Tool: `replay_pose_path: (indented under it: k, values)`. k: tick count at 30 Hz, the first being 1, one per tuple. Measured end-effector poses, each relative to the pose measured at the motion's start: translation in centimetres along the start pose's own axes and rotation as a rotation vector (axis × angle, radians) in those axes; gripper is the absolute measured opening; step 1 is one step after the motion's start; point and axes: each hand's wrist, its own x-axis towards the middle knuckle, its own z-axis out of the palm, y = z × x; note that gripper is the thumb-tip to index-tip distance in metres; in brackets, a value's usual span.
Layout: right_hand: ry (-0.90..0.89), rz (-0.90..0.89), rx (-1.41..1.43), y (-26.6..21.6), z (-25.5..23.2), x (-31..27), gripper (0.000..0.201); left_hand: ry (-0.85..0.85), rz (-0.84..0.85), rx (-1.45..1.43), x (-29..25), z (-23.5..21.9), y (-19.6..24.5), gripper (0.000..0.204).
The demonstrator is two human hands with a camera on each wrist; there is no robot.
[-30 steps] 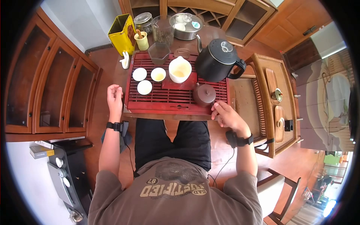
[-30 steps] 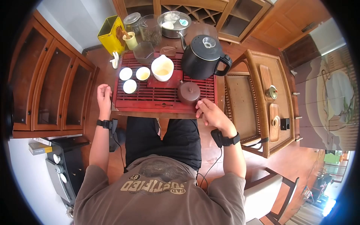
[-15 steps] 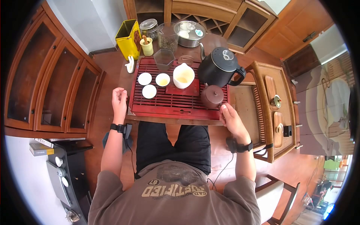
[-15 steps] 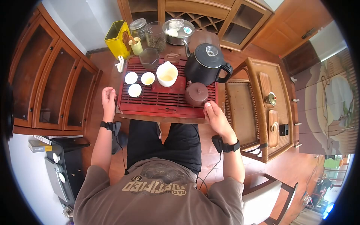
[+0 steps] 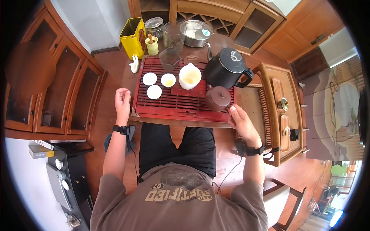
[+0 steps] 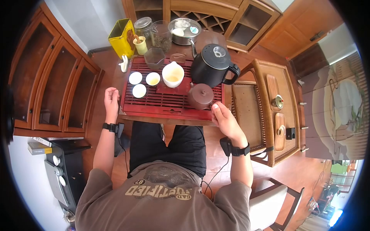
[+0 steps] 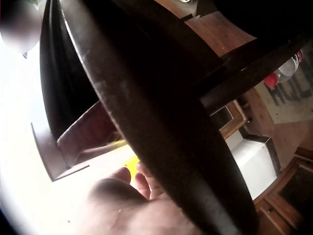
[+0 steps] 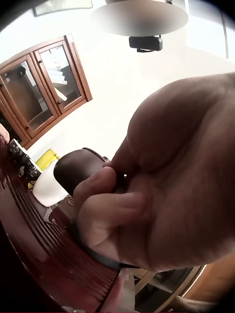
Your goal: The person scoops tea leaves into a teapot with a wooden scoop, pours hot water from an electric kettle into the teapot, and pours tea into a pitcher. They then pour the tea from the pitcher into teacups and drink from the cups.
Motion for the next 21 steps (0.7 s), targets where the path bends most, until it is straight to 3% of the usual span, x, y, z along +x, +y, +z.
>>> replay_pose_path:
  k: [21]
  values:
    - [-0.014,-0.085,0.011,0.0,0.6,0.5,0.033,0.008,-0.002,0.026,0.0,0.0,-0.2,0.009]
